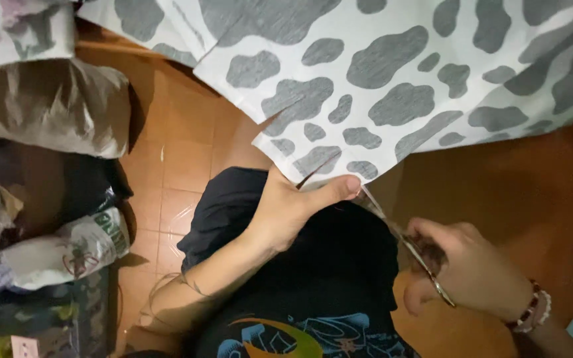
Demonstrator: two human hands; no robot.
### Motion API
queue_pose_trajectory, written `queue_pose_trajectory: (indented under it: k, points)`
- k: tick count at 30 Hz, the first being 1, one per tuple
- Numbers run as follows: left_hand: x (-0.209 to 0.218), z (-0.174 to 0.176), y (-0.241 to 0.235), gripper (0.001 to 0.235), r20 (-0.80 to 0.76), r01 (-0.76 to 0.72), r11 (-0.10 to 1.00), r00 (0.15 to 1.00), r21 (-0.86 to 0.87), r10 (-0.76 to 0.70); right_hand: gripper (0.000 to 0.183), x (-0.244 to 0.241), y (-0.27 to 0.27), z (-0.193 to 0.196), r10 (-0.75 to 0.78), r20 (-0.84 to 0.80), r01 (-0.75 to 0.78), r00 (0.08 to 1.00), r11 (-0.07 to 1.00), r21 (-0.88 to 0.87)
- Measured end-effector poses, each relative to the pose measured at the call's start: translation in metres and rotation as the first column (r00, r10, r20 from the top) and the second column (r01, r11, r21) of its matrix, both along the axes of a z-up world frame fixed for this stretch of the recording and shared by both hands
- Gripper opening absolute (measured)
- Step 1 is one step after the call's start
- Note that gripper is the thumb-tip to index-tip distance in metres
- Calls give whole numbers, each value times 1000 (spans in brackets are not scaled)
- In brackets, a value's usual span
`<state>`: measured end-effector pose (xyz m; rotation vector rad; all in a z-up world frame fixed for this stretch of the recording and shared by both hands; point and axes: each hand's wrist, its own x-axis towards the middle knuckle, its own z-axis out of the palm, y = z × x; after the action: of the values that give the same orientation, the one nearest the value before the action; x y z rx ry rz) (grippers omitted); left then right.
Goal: Cutting patterns out of cow-print fabric using scissors on a table
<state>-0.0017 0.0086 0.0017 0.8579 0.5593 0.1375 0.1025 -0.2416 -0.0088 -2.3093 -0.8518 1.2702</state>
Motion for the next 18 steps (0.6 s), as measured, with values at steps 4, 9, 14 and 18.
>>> queue_pose_trajectory:
  k: [4, 9, 14, 18]
  points:
    - [-5, -2, 1, 50, 9, -19, 999, 1000, 34, 19, 59, 9, 5, -1, -51, -213, 70, 976, 994, 85]
    - [-7, -8, 1, 50, 30, 10, 999, 999, 37, -11, 71, 10, 10, -8, 35, -191, 20, 981, 960, 279]
    - [-8, 3, 4, 47, -35, 8, 995, 999, -100, -12, 73, 7, 23, -3, 19, -159, 27, 987, 958, 285]
    - [-11, -5, 5, 40, 10, 28, 1000, 1000, -5, -28, 75, 5, 22, -5, -42, -169, 81, 985, 969, 232]
